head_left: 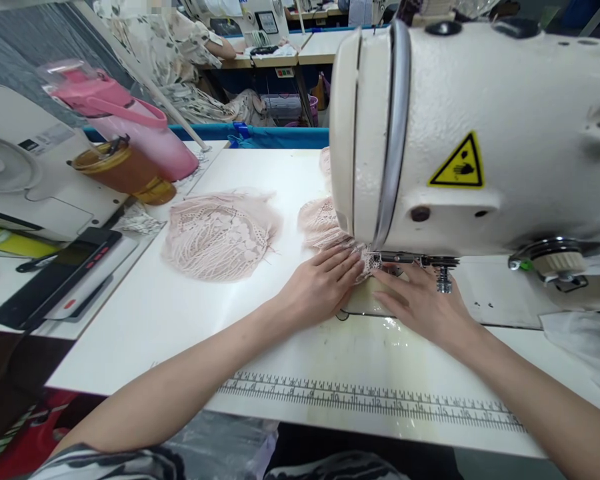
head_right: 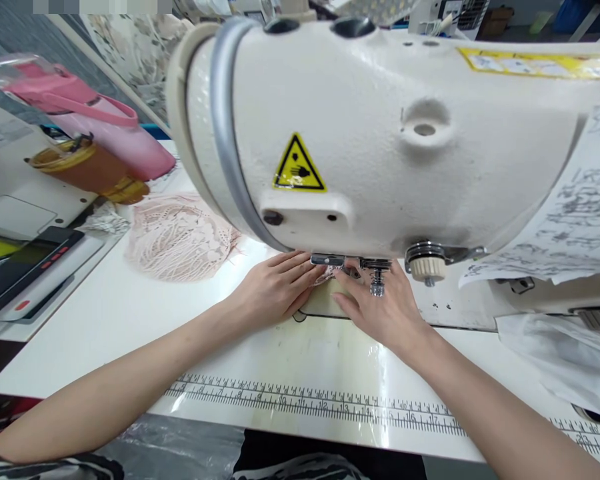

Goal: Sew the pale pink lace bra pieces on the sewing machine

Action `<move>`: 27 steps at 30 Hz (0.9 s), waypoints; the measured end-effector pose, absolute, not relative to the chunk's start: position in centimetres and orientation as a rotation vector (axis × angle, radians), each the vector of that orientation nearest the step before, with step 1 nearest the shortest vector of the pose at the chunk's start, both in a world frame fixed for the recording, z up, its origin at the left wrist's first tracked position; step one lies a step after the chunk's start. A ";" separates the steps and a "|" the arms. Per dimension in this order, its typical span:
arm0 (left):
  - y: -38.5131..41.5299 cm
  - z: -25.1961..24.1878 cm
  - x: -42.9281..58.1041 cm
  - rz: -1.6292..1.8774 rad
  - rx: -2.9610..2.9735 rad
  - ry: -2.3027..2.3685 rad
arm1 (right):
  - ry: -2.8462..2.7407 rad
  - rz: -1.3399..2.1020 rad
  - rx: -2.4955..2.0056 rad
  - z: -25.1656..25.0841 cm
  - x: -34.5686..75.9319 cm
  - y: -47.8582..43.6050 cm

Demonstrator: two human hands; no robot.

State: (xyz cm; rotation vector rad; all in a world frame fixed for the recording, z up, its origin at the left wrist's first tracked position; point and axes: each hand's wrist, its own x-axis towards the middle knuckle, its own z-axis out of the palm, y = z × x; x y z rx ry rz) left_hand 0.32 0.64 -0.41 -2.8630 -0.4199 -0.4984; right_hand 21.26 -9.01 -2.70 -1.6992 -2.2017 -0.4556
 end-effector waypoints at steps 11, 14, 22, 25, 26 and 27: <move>-0.1 0.1 0.7 -0.455 -2.733 -0.385 | -2.185 -0.614 -1.635 -2.1 20.8 -8.9; -0.2 0.1 0.7 -0.463 -2.727 -0.383 | -2.192 -0.524 -1.583 -1.8 20.7 -8.8; -0.8 0.1 0.9 -0.473 -2.745 -0.452 | -2.213 -0.450 -1.565 -1.9 20.8 -8.8; -0.9 0.0 1.0 -0.480 -2.725 -0.470 | -2.225 -0.447 -1.590 -2.0 20.8 -8.8; -1.0 -0.1 1.0 -0.477 -2.723 -0.476 | -2.228 -0.453 -1.595 -2.0 20.9 -8.8; -1.0 -0.1 1.0 -0.470 -2.724 -0.484 | -2.230 -0.460 -1.603 -2.0 20.9 -8.8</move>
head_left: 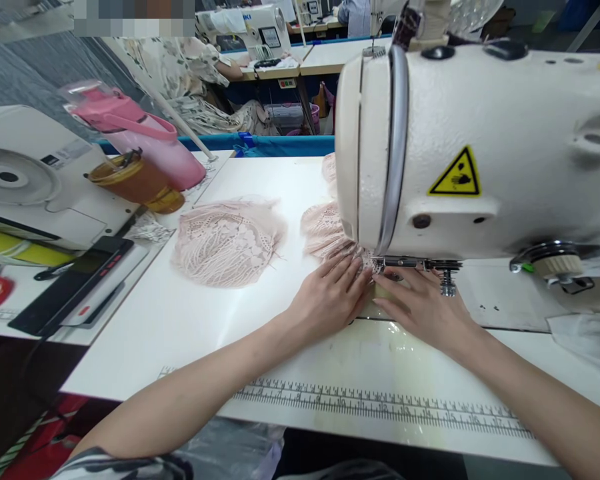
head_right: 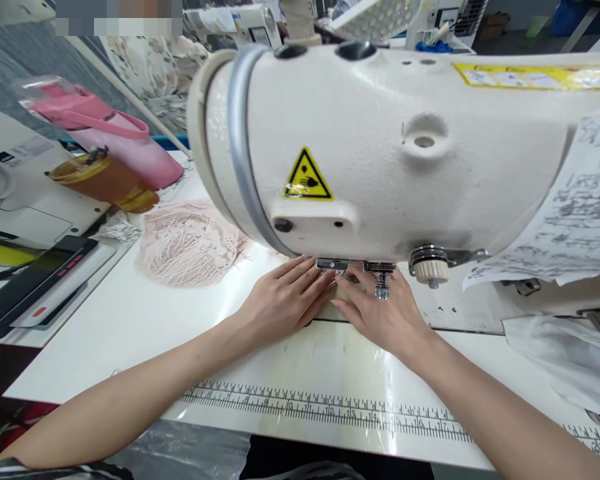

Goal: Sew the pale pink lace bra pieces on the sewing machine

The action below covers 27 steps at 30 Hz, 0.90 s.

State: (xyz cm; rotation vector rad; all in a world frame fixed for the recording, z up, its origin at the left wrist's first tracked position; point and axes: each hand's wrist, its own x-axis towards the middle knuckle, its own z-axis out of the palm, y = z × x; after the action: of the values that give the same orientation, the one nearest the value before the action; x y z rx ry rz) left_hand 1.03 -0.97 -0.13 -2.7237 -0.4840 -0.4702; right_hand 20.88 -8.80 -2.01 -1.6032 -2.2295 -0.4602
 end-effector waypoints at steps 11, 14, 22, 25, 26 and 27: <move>-1.1 0.1 1.2 -0.439 -2.836 -0.611 | -2.182 -0.548 -1.659 -2.5 21.0 -8.8; -1.2 0.1 1.3 -0.407 -2.819 -0.641 | -2.150 -0.511 -1.608 -2.5 21.4 -8.4; -1.1 1.2 1.1 -0.371 -2.785 -0.880 | -1.960 -0.132 -1.709 -2.4 22.3 -7.9; 1.3 1.9 2.0 -0.376 -2.811 -1.073 | -1.893 -0.078 -1.682 -2.4 22.4 -7.8; 2.4 2.0 2.5 -0.389 -2.813 -1.137 | -1.875 -0.108 -1.674 -2.3 22.4 -7.8; 3.7 2.2 3.2 -0.392 -2.800 -1.165 | -1.886 -0.141 -1.668 -2.3 22.5 -7.8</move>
State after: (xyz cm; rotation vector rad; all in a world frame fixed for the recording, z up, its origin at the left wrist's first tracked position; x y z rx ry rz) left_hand 3.15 3.70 2.17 -2.7997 -1.1652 -0.3919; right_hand 22.55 -7.78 -2.35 -1.6678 -1.8856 -0.1412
